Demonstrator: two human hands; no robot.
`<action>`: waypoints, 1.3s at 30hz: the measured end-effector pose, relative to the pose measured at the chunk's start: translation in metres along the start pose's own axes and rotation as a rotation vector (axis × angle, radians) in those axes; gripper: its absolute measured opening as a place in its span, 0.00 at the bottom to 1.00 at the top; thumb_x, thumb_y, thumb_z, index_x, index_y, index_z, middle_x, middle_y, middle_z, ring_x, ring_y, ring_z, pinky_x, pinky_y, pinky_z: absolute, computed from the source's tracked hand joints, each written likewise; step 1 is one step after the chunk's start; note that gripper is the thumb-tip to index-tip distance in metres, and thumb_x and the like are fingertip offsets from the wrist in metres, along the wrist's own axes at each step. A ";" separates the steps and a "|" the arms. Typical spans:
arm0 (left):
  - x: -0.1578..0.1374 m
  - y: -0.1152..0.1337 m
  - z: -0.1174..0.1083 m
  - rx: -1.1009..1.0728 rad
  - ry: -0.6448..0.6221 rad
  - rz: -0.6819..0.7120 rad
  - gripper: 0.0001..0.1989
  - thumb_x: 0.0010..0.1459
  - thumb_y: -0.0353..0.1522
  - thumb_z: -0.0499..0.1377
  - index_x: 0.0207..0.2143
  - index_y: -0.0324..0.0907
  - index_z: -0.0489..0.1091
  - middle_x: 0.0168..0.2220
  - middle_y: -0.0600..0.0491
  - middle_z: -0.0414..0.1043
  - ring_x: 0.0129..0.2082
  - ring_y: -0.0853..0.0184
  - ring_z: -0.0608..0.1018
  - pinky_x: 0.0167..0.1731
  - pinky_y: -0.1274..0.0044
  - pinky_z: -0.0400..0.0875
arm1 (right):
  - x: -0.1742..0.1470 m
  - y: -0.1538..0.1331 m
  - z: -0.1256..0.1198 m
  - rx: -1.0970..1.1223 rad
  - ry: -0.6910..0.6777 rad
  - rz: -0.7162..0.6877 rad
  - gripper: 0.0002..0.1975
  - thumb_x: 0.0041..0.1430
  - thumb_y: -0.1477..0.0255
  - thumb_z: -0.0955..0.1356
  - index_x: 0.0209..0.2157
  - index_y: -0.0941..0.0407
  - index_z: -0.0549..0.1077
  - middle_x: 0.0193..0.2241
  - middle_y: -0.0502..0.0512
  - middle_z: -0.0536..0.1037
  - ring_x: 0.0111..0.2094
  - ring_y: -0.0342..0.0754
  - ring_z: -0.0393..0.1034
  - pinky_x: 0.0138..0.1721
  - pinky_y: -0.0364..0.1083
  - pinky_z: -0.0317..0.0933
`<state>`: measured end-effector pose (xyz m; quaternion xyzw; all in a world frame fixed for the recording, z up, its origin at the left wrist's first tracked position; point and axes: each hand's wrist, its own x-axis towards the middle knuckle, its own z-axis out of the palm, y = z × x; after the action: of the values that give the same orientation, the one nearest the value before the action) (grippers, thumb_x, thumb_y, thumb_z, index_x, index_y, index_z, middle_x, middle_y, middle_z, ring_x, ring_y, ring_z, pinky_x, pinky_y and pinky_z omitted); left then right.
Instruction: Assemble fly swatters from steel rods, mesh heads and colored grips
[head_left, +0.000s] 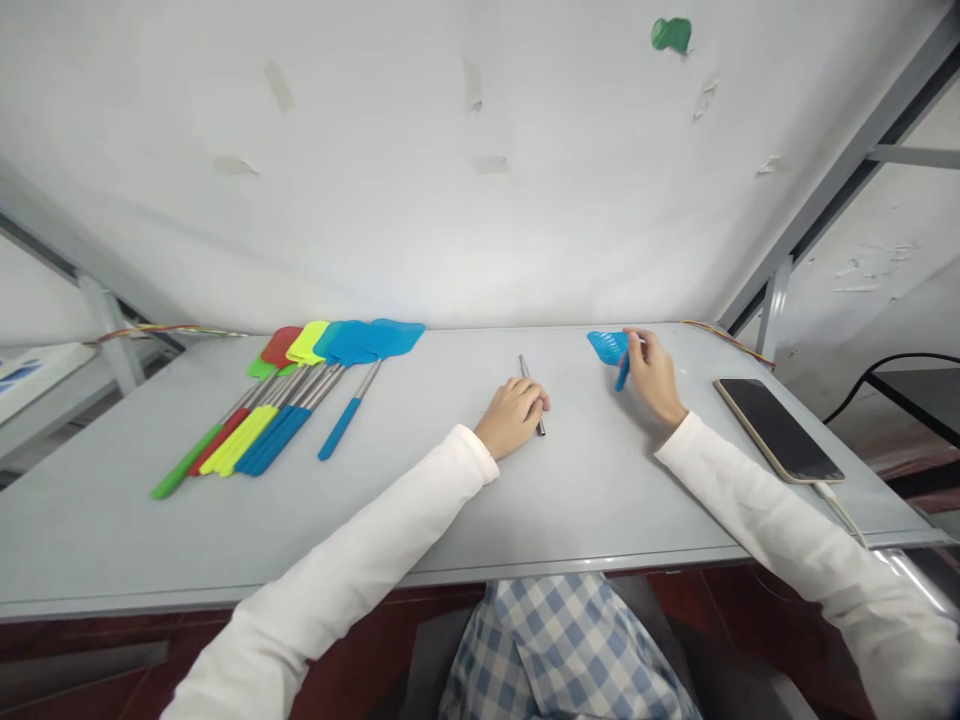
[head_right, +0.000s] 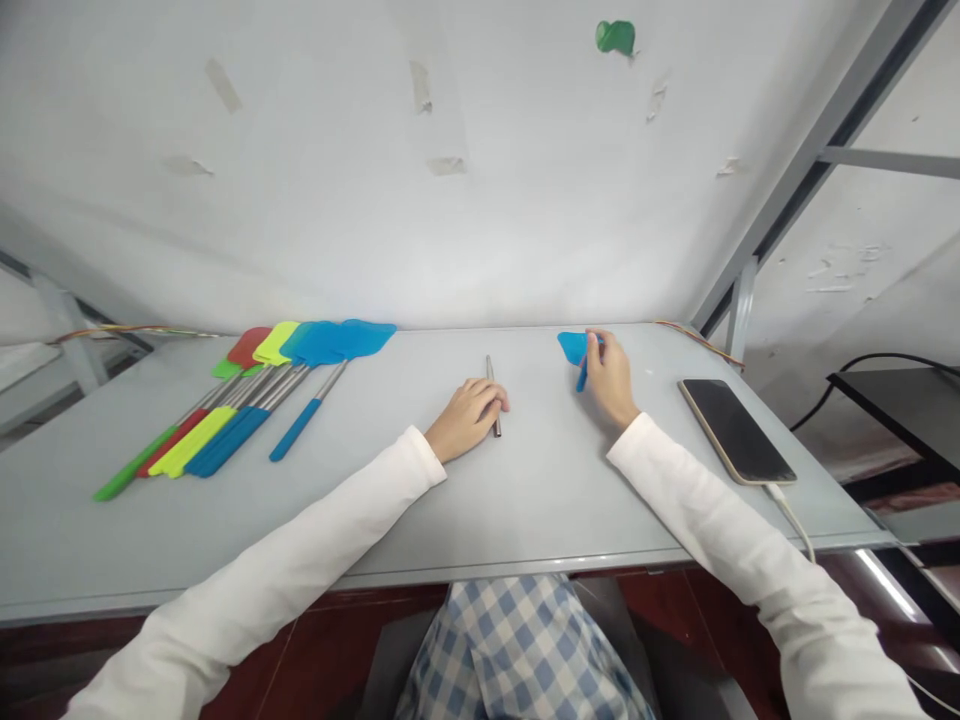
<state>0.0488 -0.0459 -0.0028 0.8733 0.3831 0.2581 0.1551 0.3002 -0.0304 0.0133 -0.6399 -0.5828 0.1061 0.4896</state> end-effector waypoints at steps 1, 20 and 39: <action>0.000 -0.001 -0.002 0.039 0.004 -0.007 0.15 0.64 0.29 0.46 0.35 0.42 0.71 0.41 0.49 0.73 0.46 0.62 0.69 0.50 0.68 0.64 | 0.002 0.005 -0.007 -0.102 -0.043 -0.006 0.22 0.64 0.57 0.57 0.50 0.57 0.68 0.24 0.53 0.74 0.30 0.51 0.70 0.38 0.49 0.61; 0.010 -0.077 -0.055 0.211 0.112 -0.008 0.13 0.60 0.31 0.48 0.33 0.43 0.73 0.41 0.48 0.72 0.43 0.62 0.73 0.48 0.69 0.64 | -0.006 0.023 -0.021 -0.934 -0.280 -0.167 0.19 0.63 0.70 0.60 0.52 0.64 0.68 0.48 0.73 0.68 0.47 0.63 0.64 0.43 0.56 0.60; -0.011 -0.118 -0.078 0.643 0.320 -1.020 0.18 0.61 0.26 0.47 0.51 0.27 0.63 0.52 0.27 0.67 0.55 0.47 0.69 0.50 0.60 0.64 | -0.015 0.015 -0.018 -0.935 -0.109 -0.170 0.17 0.62 0.72 0.59 0.49 0.65 0.69 0.43 0.71 0.69 0.42 0.60 0.65 0.39 0.53 0.57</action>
<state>-0.0711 0.0294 0.0018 0.5341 0.8288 0.1510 -0.0712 0.3180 -0.0503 0.0048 -0.7350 -0.6432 -0.1747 0.1248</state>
